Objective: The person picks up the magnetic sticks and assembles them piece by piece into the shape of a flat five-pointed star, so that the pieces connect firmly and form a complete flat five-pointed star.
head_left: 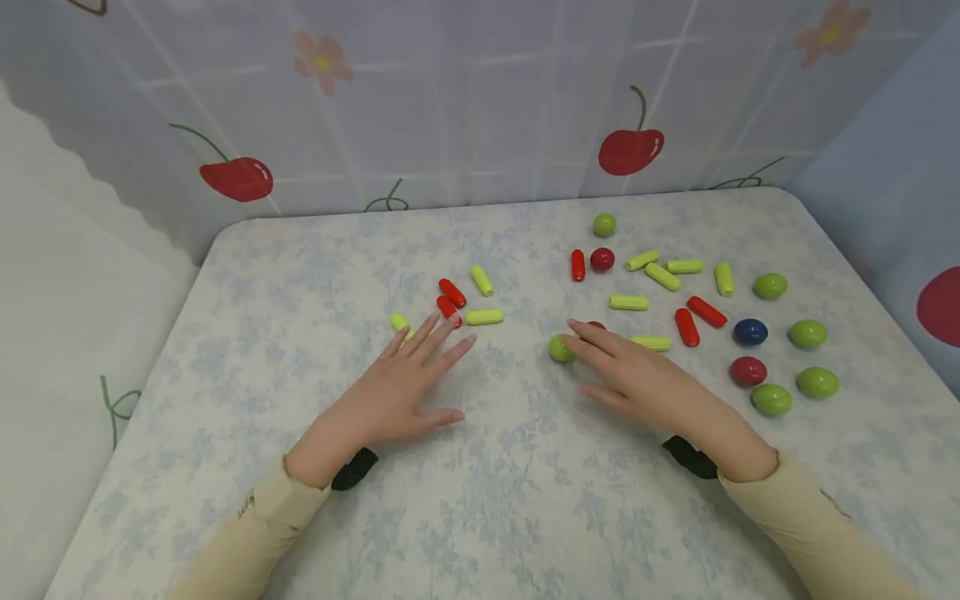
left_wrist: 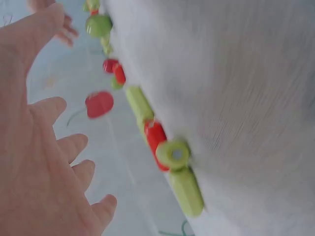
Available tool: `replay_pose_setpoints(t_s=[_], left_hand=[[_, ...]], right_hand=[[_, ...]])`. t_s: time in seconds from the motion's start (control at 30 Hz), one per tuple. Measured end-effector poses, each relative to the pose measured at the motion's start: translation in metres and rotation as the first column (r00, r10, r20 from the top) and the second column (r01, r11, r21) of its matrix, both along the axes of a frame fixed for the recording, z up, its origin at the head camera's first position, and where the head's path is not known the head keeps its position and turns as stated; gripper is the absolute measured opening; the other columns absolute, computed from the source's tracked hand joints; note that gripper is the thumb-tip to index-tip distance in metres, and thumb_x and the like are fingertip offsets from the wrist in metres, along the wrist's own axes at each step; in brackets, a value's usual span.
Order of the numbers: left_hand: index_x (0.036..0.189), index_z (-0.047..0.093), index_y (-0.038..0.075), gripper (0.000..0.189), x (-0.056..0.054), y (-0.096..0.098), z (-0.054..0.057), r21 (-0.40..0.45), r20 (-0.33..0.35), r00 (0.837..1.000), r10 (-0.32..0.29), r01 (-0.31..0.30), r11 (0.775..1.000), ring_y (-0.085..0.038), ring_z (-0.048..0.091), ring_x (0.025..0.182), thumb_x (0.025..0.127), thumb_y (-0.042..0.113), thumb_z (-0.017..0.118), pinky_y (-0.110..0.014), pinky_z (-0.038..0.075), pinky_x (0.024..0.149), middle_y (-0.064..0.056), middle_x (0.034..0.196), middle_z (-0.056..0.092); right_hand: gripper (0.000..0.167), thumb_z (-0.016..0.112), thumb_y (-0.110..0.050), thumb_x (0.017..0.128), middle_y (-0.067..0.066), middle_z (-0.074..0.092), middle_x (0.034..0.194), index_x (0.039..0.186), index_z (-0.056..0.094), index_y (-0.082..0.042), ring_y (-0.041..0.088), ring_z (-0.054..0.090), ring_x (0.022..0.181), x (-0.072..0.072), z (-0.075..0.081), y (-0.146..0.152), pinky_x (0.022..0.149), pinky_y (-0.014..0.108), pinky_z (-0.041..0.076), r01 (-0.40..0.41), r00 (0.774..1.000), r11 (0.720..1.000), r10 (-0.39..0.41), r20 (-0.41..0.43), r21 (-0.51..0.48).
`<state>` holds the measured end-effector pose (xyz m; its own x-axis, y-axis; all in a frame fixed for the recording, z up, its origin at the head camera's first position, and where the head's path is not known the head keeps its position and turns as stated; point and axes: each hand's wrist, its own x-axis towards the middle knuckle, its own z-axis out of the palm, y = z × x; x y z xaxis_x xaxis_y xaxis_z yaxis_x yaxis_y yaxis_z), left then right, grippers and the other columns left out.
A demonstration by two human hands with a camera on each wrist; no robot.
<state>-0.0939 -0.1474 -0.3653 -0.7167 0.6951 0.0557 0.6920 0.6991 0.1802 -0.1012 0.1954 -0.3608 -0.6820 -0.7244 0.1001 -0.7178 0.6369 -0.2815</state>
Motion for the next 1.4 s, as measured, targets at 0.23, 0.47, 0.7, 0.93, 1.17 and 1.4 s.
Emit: replay_pose_setpoints(t_s=[0.23,0.47,0.7,0.93,1.17,1.4], left_hand=[[0.151,0.016,0.019,0.089,-0.024,-0.02,0.005,0.086,0.088,0.99,0.114,-0.121,0.989,-0.023,-0.006,0.14,0.084,0.045,0.068,-0.053,0.006,0.106,-0.007,0.155,0.003],[0.127,0.057,0.006,0.054,-0.025,-0.026,-0.002,0.293,0.001,0.967,0.257,-0.245,0.924,-0.028,0.049,0.114,0.08,0.023,0.076,-0.046,0.041,0.088,-0.011,0.127,0.051],[0.111,0.067,0.003,0.037,-0.021,-0.018,-0.013,0.342,0.167,0.922,0.35,-0.387,0.856,-0.021,0.059,0.09,0.078,0.017,0.078,-0.037,0.047,0.077,-0.007,0.101,0.062],[0.117,0.064,0.001,0.042,-0.021,-0.016,-0.031,0.412,0.267,0.906,0.328,-0.415,0.811,-0.019,0.057,0.091,0.08,0.014,0.077,-0.035,0.047,0.077,-0.008,0.106,0.06],[0.114,0.067,0.004,0.036,-0.023,-0.01,-0.047,0.492,0.254,0.921,0.294,-0.385,0.781,-0.019,0.052,0.084,0.08,0.013,0.076,-0.033,0.044,0.07,-0.01,0.107,0.054],[0.109,0.071,0.007,0.028,-0.024,0.0,-0.046,0.48,0.281,0.929,0.241,-0.353,0.803,-0.014,0.05,0.077,0.081,0.013,0.075,-0.031,0.043,0.067,-0.001,0.094,0.058]], right_hand=[[0.051,0.072,-0.01,0.083,0.017,0.049,0.129,0.13,0.053,-0.002,0.03,0.047,0.117,-0.02,-0.003,-0.019,0.088,0.043,0.045,0.055,0.998,0.996,-0.053,0.03,-0.076],[0.042,0.073,-0.002,0.08,0.015,0.058,0.117,0.121,0.06,0.001,0.029,0.055,0.108,-0.024,-0.013,-0.027,0.084,0.04,0.047,0.074,0.995,0.992,-0.068,0.067,-0.1],[0.039,0.074,-0.004,0.08,0.006,0.062,0.111,0.117,0.062,-0.003,0.021,0.057,0.103,-0.019,-0.02,-0.027,0.086,0.038,0.046,0.112,0.984,0.977,-0.084,0.157,-0.18],[0.04,0.073,-0.001,0.08,0.003,0.061,0.114,0.118,0.062,-0.005,0.017,0.058,0.105,-0.018,-0.035,-0.03,0.087,0.03,0.046,0.121,0.951,0.908,0.01,0.31,-0.402],[0.04,0.069,0.0,0.083,0.009,0.059,0.119,0.121,0.058,-0.002,0.022,0.056,0.11,-0.017,-0.049,-0.038,0.087,0.029,0.045,0.197,0.883,0.804,0.104,0.459,-0.562],[0.035,0.069,0.002,0.083,0.01,0.059,0.116,0.115,0.059,-0.002,0.021,0.057,0.108,-0.019,-0.051,-0.04,0.085,0.029,0.047,0.306,0.828,0.758,0.087,0.554,-0.577]])
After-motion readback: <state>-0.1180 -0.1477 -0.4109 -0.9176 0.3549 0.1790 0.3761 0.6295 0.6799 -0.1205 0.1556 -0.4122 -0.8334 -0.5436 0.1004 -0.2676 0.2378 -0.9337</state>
